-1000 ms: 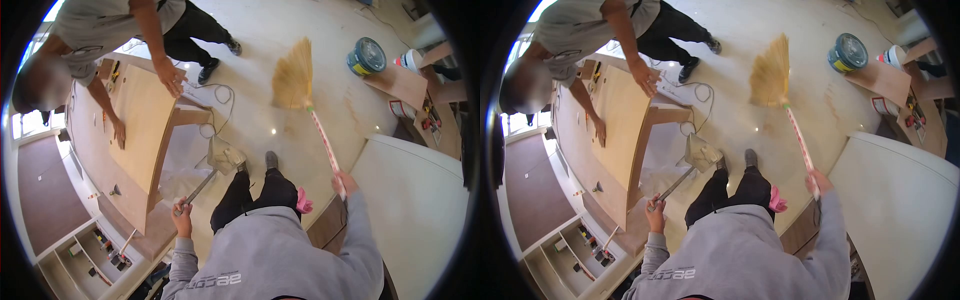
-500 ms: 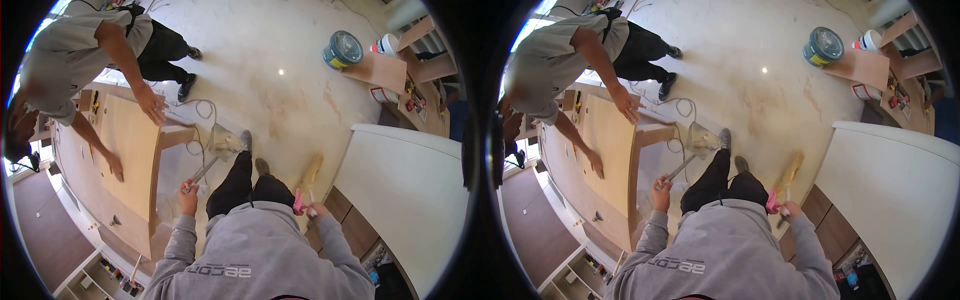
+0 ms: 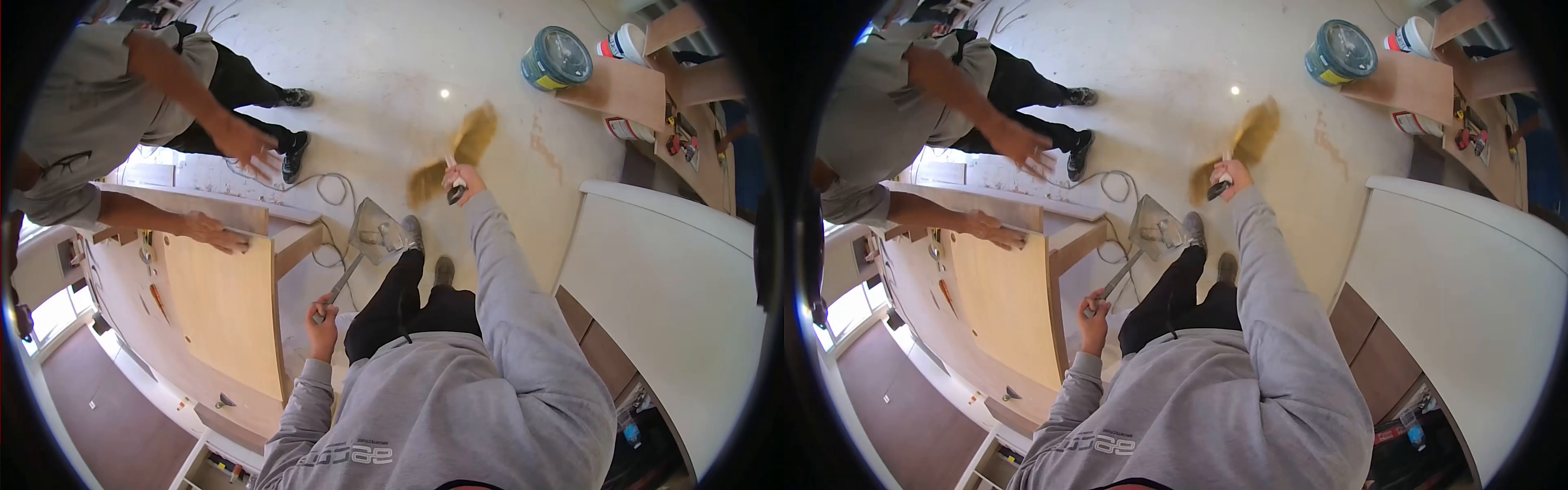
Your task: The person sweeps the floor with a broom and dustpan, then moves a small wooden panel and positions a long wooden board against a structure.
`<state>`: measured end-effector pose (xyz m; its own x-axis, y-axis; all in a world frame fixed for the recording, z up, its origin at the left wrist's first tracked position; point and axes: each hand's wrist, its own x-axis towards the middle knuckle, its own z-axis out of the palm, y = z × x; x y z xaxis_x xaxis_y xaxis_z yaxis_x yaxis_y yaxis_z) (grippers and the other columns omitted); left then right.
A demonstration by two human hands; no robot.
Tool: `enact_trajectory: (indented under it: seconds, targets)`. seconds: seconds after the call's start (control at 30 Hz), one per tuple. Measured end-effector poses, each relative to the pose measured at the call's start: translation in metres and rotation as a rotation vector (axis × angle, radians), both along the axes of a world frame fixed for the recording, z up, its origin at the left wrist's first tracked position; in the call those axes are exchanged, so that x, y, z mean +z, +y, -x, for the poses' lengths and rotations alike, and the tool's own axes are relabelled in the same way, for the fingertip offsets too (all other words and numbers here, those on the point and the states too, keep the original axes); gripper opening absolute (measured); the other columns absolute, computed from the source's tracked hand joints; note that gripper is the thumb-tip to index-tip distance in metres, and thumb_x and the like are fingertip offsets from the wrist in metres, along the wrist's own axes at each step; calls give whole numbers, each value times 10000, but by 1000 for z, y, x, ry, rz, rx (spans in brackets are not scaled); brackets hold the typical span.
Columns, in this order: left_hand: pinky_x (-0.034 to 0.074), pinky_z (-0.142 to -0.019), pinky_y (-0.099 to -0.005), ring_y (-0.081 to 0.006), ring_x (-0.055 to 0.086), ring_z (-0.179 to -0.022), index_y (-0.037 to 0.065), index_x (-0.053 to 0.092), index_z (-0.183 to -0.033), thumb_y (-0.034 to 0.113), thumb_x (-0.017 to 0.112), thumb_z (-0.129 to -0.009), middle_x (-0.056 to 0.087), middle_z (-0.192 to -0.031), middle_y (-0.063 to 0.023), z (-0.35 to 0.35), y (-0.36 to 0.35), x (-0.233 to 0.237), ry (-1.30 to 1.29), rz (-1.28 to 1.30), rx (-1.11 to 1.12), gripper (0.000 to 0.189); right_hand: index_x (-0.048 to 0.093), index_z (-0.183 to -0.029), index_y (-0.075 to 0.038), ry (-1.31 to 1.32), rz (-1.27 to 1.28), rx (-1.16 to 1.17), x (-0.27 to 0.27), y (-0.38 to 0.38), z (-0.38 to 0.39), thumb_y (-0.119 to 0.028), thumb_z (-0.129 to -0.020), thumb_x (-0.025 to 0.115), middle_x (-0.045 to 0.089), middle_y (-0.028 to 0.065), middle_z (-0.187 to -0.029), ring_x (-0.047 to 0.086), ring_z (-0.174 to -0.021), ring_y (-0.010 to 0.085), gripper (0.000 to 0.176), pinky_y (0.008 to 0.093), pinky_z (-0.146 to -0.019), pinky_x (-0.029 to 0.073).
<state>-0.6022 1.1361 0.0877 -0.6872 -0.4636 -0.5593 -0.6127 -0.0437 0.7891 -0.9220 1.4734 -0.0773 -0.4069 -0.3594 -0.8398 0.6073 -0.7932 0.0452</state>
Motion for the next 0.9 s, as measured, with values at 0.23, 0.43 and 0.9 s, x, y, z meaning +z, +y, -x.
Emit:
enact_trajectory:
  seconds: [0.23, 0.43, 0.9]
  targets:
    - [421, -847, -288, -148, 508, -946, 77, 314, -715, -123, 554, -783, 603, -1106, -148, 38, -21, -18, 55, 84, -167, 319, 416, -702, -81, 99, 111, 68, 63, 60, -12, -88, -879, 463, 410, -15, -532, 385, -387, 66, 183, 196, -343, 328]
    - [401, -898, -316, -184, 516, -1001, 87, 318, -727, -117, 561, -768, 604, -1107, -139, 74, -26, -34, 78, 64, -193, 320, 415, -784, -97, 162, -191, 283, 209, 196, -141, -82, -870, 457, 382, -15, -543, 368, -376, 61, 97, 204, -305, 306]
    - [426, -827, -256, -138, 506, -937, 86, 297, -735, -140, 529, -769, 589, -1104, -124, 115, 71, -22, 131, 46, -75, 326, 453, -627, -98, -210, -847, 357, 161, 384, -191, -74, -790, 545, 463, 14, -525, 463, -424, 118, 188, 269, -341, 342]
